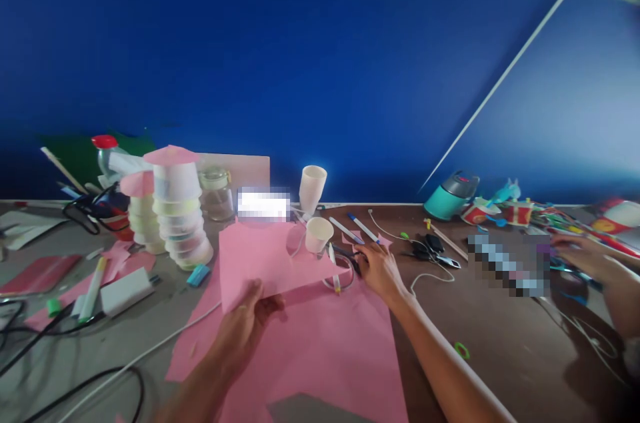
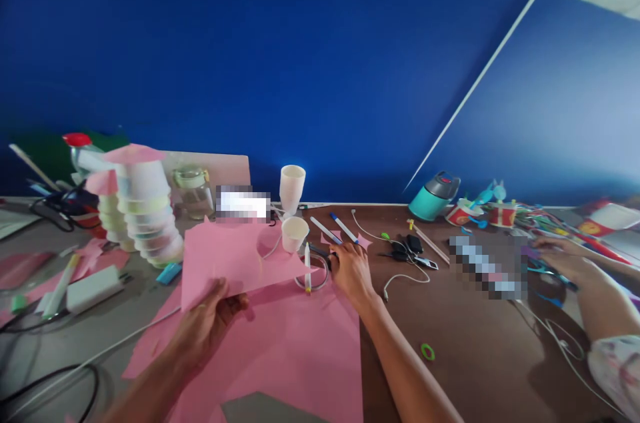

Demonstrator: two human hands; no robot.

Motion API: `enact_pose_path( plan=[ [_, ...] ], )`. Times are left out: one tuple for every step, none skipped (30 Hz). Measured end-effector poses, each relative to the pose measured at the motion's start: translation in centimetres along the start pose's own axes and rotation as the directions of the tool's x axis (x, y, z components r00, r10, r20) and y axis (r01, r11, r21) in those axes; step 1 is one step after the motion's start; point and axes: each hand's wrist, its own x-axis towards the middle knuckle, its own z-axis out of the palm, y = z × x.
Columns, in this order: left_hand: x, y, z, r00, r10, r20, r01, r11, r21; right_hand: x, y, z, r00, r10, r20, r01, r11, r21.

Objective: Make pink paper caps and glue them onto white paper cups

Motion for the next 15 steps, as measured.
enact_pose_path(
  plan=[
    [-0.02, -0.05, -0.08, 1.0, 0.0, 0.03, 0.0, 1.0, 0.004, 0.0, 0.09, 0.27, 1.0, -0.003, 0.018, 0.004, 0.999, -0.038],
    [-0.02, -0.08, -0.17, 0.998, 0.007, 0.066, -0.007, 1.0, 0.006, -0.04, 0.12, 0.46, 0.999, -0.007, 0.035, 0.01, 0.997, -0.07],
    [-0.01, -0.07, -0.24, 0.996, 0.018, 0.091, -0.018, 1.0, 0.006, -0.11, 0.11, 0.55, 0.998, -0.014, 0.055, 0.02, 0.994, -0.103],
    [0.02, -0.04, -0.29, 0.993, 0.026, 0.112, -0.027, 1.0, 0.006, -0.16, 0.09, 0.56, 0.997, -0.018, 0.079, 0.03, 0.989, -0.145],
    [0.05, 0.01, -0.32, 0.992, 0.028, 0.124, -0.03, 1.0, 0.008, -0.19, 0.06, 0.49, 0.994, -0.019, 0.107, 0.04, 0.98, -0.196],
    [0.08, 0.07, -0.33, 0.992, 0.024, 0.124, -0.025, 1.0, 0.011, -0.2, 0.03, 0.37, 0.99, -0.016, 0.137, 0.051, 0.966, -0.254],
    [0.1, 0.12, -0.32, 0.993, 0.016, 0.118, -0.017, 1.0, 0.013, -0.19, -0.01, 0.23, 0.986, -0.011, 0.167, 0.063, 0.948, -0.311],
    [0.11, 0.17, -0.3, 0.994, 0.009, 0.111, -0.01, 1.0, 0.014, -0.17, -0.05, 0.09, 0.981, -0.006, 0.194, 0.077, 0.93, -0.359],
    [0.1, 0.2, -0.28, 0.994, 0.007, 0.106, -0.008, 1.0, 0.012, -0.15, -0.1, -0.03, 0.976, -0.002, 0.216, 0.088, 0.916, -0.392],
    [0.08, 0.22, -0.25, 0.994, 0.007, 0.105, -0.008, 1.0, 0.01, -0.13, -0.15, -0.12, 0.974, 0.0, 0.228, 0.096, 0.908, -0.407],
    [0.04, 0.24, -0.21, 0.994, 0.008, 0.108, -0.009, 1.0, 0.008, -0.11, -0.2, -0.18, 0.971, -0.001, 0.238, 0.103, 0.904, -0.415],
    [0.0, 0.25, -0.16, 0.994, 0.008, 0.111, -0.009, 1.0, 0.007, -0.09, -0.26, -0.21, 0.97, 0.0, 0.243, 0.105, 0.902, -0.419],
    [-0.05, 0.26, -0.11, 0.994, 0.005, 0.105, -0.006, 1.0, 0.009, -0.07, -0.32, -0.22, 0.969, 0.002, 0.245, 0.105, 0.9, -0.423],
    [-0.09, 0.26, -0.05, 0.997, 0.003, 0.083, -0.003, 1.0, 0.007, -0.05, -0.36, -0.23, 0.969, 0.005, 0.246, 0.104, 0.899, -0.425],
    [-0.13, 0.27, -0.01, 0.998, -0.001, 0.06, 0.0, 1.0, 0.004, -0.03, -0.39, -0.23, 0.969, 0.008, 0.247, 0.102, 0.899, -0.427]
  ],
)
